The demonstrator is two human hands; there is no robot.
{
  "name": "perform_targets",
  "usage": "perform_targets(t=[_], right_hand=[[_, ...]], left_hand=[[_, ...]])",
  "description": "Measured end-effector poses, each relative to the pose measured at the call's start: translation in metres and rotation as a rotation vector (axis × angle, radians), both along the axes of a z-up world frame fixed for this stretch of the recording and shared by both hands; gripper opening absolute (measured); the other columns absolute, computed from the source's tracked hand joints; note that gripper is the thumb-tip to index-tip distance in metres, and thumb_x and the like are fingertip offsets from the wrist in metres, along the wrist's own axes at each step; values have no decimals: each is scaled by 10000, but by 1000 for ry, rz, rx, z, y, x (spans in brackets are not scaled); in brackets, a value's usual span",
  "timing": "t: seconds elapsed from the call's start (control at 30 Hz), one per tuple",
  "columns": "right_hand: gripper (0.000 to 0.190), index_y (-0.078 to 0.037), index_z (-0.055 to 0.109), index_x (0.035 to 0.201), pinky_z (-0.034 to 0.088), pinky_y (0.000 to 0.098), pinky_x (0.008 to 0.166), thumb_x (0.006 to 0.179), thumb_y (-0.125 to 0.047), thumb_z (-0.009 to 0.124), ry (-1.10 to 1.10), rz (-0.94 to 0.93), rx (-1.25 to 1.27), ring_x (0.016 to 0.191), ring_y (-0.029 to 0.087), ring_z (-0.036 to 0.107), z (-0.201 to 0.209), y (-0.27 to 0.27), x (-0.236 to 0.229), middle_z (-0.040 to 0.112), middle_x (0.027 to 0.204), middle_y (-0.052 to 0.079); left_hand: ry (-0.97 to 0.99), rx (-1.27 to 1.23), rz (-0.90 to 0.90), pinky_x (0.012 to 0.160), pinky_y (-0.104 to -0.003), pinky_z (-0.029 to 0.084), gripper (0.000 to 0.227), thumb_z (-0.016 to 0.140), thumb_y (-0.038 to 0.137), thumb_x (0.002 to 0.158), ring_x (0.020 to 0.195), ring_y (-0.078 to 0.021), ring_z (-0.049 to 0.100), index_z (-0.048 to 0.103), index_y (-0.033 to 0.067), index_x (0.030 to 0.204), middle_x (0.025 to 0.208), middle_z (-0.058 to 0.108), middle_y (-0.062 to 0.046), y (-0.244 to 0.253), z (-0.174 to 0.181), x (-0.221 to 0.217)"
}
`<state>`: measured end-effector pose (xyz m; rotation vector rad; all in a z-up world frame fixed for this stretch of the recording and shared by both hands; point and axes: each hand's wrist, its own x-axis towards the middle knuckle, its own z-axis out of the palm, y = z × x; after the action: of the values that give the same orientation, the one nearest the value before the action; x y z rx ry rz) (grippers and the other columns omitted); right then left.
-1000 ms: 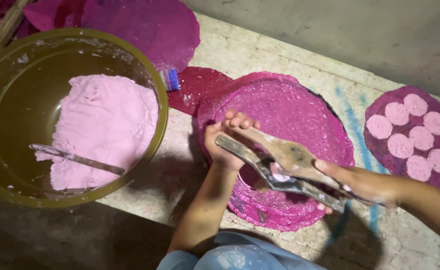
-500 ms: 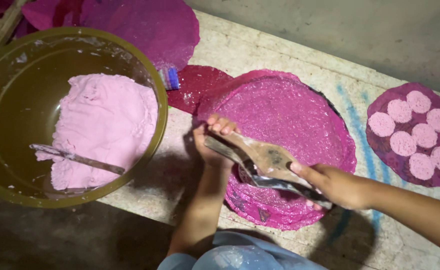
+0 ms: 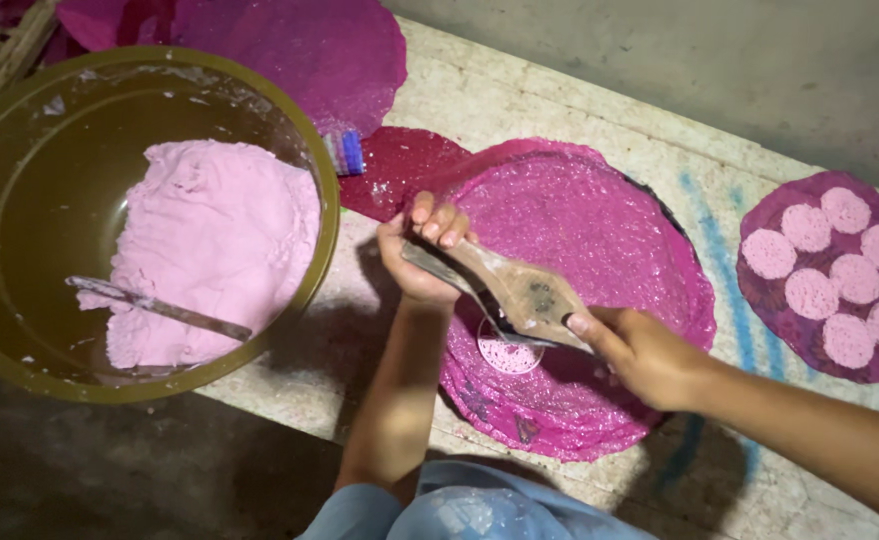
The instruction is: The person scoops pink dough from a bowl and uses a manual press to form circular pieces on a pink mat. The formed pieces are arranged on the mat and later transferred to a woven tray.
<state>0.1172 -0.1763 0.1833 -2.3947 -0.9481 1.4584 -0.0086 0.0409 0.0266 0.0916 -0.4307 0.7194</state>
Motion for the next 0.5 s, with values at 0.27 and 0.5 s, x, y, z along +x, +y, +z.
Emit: perform_targets(t=[0.27, 0.5], right_hand=[[774, -78, 736, 1129, 572, 391, 578, 975, -685, 281, 153, -19, -207, 541, 200, 609, 9, -5, 2, 602, 642, 74], [725, -4, 723, 1053, 572, 376, 592, 1001, -630, 362, -25, -28, -12, 561, 203, 652, 0, -9, 13, 654, 652, 92]], left_hand=[[98, -129, 4, 907, -415, 534, 212, 473, 351, 965, 890, -188, 595, 551, 156, 993, 883, 592, -11, -27, -14, -4], [109, -72, 13, 906, -391, 515, 235, 507, 389, 957, 897, -170, 563, 545, 157, 972, 880, 579, 7, -18, -11, 11]])
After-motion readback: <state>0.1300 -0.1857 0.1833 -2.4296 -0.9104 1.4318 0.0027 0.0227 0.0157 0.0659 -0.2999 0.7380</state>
